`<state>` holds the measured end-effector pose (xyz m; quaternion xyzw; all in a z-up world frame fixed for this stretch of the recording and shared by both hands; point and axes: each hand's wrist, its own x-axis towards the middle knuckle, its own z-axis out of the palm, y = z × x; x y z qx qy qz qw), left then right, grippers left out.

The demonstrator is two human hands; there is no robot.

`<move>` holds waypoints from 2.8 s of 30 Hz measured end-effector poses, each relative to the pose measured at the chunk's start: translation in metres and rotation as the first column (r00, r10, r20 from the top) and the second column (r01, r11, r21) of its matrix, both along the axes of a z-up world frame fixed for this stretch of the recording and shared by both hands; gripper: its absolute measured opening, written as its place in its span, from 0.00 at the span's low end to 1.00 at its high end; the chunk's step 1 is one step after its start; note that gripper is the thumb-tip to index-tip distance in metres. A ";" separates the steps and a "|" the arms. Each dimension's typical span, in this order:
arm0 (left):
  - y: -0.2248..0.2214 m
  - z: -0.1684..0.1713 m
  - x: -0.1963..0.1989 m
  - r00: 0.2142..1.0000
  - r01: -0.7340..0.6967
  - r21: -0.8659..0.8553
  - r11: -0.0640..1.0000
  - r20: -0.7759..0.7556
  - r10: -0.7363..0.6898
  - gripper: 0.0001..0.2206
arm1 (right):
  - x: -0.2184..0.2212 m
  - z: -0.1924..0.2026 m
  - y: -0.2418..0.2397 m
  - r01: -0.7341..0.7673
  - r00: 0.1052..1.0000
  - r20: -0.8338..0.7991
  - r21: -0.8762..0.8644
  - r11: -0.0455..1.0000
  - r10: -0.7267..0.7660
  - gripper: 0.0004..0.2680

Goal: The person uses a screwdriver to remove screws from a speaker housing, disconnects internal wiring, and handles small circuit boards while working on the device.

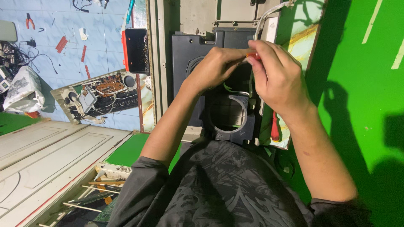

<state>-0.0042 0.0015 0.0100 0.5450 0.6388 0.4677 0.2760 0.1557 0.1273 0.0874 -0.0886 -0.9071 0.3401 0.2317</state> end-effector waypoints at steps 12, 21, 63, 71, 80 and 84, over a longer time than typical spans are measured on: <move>0.009 -0.004 0.002 0.999 -0.039 0.028 0.999 -0.019 0.040 0.12 | -0.003 0.000 0.006 0.015 0.999 -0.030 0.007 1.000 -0.015 0.09; 0.006 0.005 0.004 0.996 -0.092 0.023 0.996 0.011 0.091 0.11 | -0.004 -0.002 0.005 0.042 0.999 -0.032 -0.060 0.997 -0.044 0.08; -0.046 -0.032 -0.020 0.670 -0.682 -0.150 0.716 -0.520 0.529 0.07 | -0.029 -0.162 0.006 -0.069 0.976 0.212 0.110 0.992 0.044 0.03; -0.047 -0.048 -0.014 0.581 -0.751 -0.070 0.657 -0.544 0.606 0.08 | -0.043 -0.158 0.021 -0.362 0.881 0.433 0.353 0.863 0.192 0.01; -0.047 -0.049 -0.013 0.542 -0.747 0.003 0.665 -0.577 0.611 0.07 | -0.057 -0.149 0.029 -0.516 0.818 0.497 0.412 0.751 0.290 0.04; -0.047 -0.050 -0.013 0.552 -0.744 0.002 0.668 -0.562 0.616 0.07 | -0.051 -0.150 0.030 -0.472 0.843 0.464 0.393 0.789 0.273 0.05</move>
